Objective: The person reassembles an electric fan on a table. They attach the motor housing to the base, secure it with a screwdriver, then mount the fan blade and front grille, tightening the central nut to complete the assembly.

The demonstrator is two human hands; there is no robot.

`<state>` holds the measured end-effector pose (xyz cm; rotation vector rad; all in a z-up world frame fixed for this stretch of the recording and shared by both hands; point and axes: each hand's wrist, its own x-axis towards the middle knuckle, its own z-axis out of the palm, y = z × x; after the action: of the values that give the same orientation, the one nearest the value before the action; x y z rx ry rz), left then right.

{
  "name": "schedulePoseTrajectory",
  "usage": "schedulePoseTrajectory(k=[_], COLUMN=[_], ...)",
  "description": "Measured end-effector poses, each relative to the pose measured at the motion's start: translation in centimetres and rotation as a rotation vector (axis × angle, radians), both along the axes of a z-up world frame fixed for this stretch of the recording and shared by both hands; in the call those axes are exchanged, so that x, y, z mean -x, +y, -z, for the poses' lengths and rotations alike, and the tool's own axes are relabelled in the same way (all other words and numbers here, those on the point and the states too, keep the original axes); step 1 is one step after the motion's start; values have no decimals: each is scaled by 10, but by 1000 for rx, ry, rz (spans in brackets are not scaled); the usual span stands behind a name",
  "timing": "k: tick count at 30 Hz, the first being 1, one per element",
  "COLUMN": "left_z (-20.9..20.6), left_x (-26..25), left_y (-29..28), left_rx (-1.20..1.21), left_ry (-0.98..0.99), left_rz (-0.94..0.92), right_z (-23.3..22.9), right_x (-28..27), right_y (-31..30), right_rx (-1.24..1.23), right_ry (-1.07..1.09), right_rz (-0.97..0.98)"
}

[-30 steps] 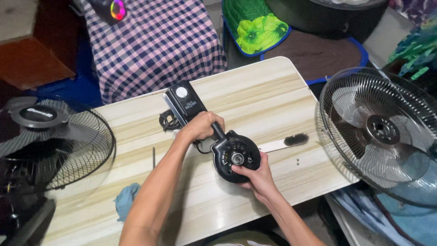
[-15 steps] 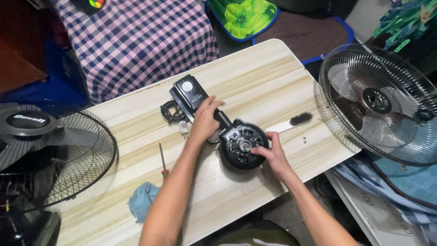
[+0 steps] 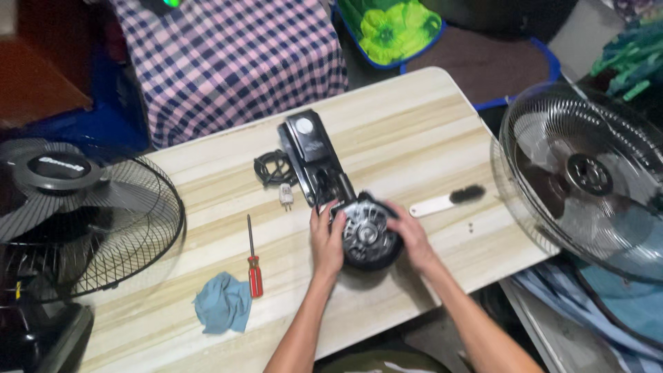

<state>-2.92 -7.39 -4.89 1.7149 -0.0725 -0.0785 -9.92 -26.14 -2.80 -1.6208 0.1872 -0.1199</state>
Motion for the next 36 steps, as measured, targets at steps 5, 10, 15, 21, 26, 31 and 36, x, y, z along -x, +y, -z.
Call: schedulePoseTrajectory(k=[5, 10, 15, 21, 26, 31, 36], left_z=[-9, -12, -5, 4, -1, 2, 2], left_x=[1, 16, 26, 33, 46, 49, 42], left_y=[40, 36, 28, 13, 24, 21, 24], left_rx=[312, 410, 504, 512, 649, 687, 713], left_ry=[104, -7, 29, 75, 39, 62, 36], left_rz=[71, 45, 4, -188, -36, -157, -198], right_z=[3, -5, 4, 42, 55, 40, 26], right_x=[20, 12, 11, 13, 15, 36, 15], right_y=[44, 56, 47, 46, 45, 30, 25], right_rx=[154, 30, -110, -280, -278, -61, 490], right_ry=[20, -355, -250, -238, -255, -397, -406], right_rz=[54, 57, 73, 225, 279, -170, -251])
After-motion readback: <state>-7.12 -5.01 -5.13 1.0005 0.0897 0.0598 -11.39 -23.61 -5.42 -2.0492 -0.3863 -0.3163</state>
